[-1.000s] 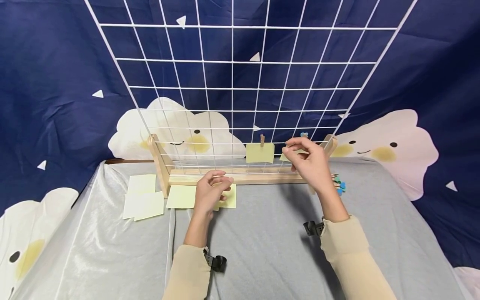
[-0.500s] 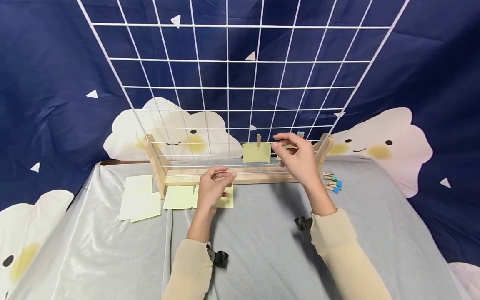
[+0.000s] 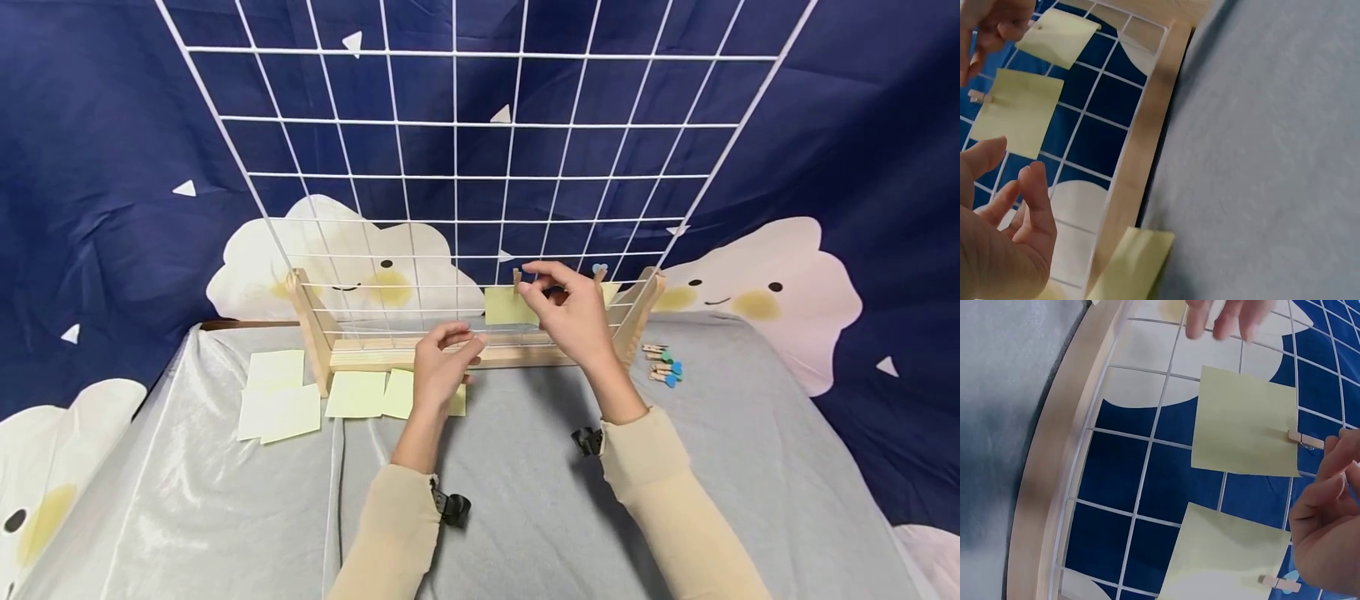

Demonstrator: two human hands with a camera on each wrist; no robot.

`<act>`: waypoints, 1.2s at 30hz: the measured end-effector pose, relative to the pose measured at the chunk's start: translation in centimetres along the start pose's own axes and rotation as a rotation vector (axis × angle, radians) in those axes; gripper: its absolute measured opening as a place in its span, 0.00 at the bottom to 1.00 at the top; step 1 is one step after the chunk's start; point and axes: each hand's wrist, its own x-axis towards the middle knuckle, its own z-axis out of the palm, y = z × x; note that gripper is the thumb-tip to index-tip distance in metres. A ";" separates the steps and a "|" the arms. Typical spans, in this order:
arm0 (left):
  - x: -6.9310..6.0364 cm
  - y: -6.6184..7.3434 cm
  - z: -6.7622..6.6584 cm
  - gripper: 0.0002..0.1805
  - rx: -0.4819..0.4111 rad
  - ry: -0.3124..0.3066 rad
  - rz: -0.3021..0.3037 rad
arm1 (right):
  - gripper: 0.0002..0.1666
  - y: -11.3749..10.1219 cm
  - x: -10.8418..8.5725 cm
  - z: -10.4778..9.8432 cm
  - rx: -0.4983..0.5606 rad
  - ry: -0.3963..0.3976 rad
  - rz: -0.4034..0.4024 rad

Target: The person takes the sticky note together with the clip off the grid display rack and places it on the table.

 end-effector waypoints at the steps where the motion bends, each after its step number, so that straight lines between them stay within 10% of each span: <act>1: 0.1 0.1 0.2 0.18 0.001 0.001 0.006 | 0.14 -0.1 0.0 0.1 -0.011 0.001 -0.005; 17: 0.2 0.6 1.9 0.22 0.013 -0.018 0.028 | 0.22 -0.1 0.3 0.9 -0.265 -0.032 -0.032; 36: 0.0 0.6 2.5 0.04 0.079 -0.008 0.052 | 0.18 -0.1 0.6 1.3 -0.294 -0.007 0.010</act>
